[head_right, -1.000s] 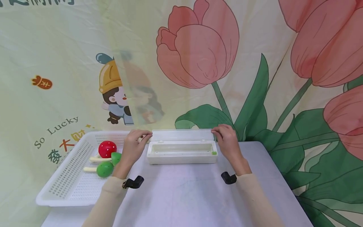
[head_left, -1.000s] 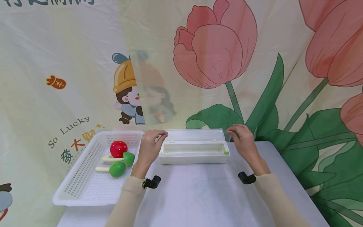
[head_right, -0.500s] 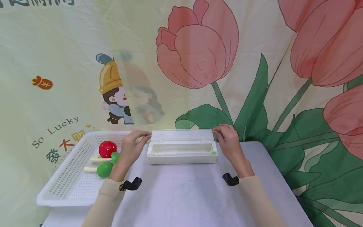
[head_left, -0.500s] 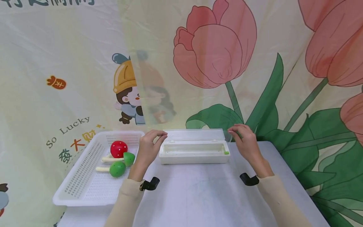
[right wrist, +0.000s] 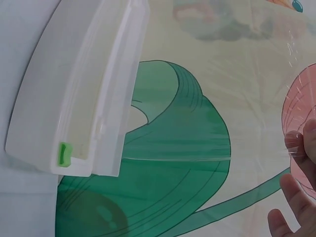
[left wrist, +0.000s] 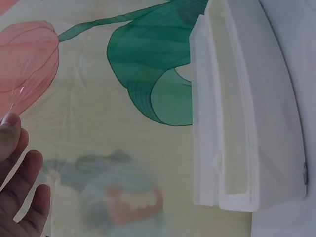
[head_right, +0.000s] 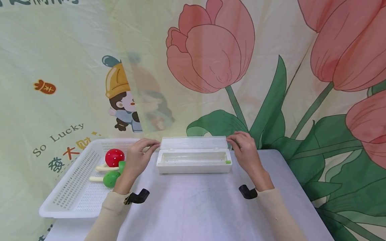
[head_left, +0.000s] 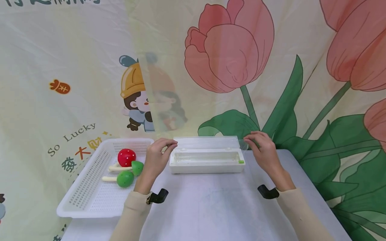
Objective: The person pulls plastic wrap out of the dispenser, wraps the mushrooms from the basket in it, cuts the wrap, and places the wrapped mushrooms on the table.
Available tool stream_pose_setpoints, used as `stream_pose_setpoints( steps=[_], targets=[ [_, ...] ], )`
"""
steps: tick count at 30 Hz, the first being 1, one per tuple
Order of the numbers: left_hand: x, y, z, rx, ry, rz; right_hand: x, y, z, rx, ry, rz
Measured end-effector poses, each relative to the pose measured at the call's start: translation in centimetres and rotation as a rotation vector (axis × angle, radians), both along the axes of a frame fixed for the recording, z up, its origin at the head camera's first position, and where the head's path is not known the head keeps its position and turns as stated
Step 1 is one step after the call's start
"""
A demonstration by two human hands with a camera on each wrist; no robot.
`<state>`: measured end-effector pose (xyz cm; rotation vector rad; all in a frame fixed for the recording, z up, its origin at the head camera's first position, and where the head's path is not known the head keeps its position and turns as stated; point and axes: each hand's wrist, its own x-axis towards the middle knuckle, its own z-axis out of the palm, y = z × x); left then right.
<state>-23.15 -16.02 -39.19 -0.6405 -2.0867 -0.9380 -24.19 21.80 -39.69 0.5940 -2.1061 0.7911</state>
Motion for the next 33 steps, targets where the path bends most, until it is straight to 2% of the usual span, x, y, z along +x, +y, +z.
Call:
stream_pose_setpoints(
  steps=[10, 19, 29, 33],
  targets=[
    [-0.1, -0.1, 0.4, -0.005, 0.026, 0.000, 0.4, 0.0, 0.8, 0.030, -0.020, -0.019],
    [0.4, 0.0, 1.0, -0.021, 0.059, -0.017, 0.6, 0.4, 0.9, 0.034, 0.042, 0.007],
    [0.5, 0.0, 1.9, -0.030, 0.101, -0.010, 1.0, 0.5, 2.0, 0.020, 0.073, 0.032],
    [0.8, -0.1, 2.0, -0.002, 0.120, -0.009, 1.2, 0.5, 2.4, 0.018, 0.092, 0.042]
  ],
)
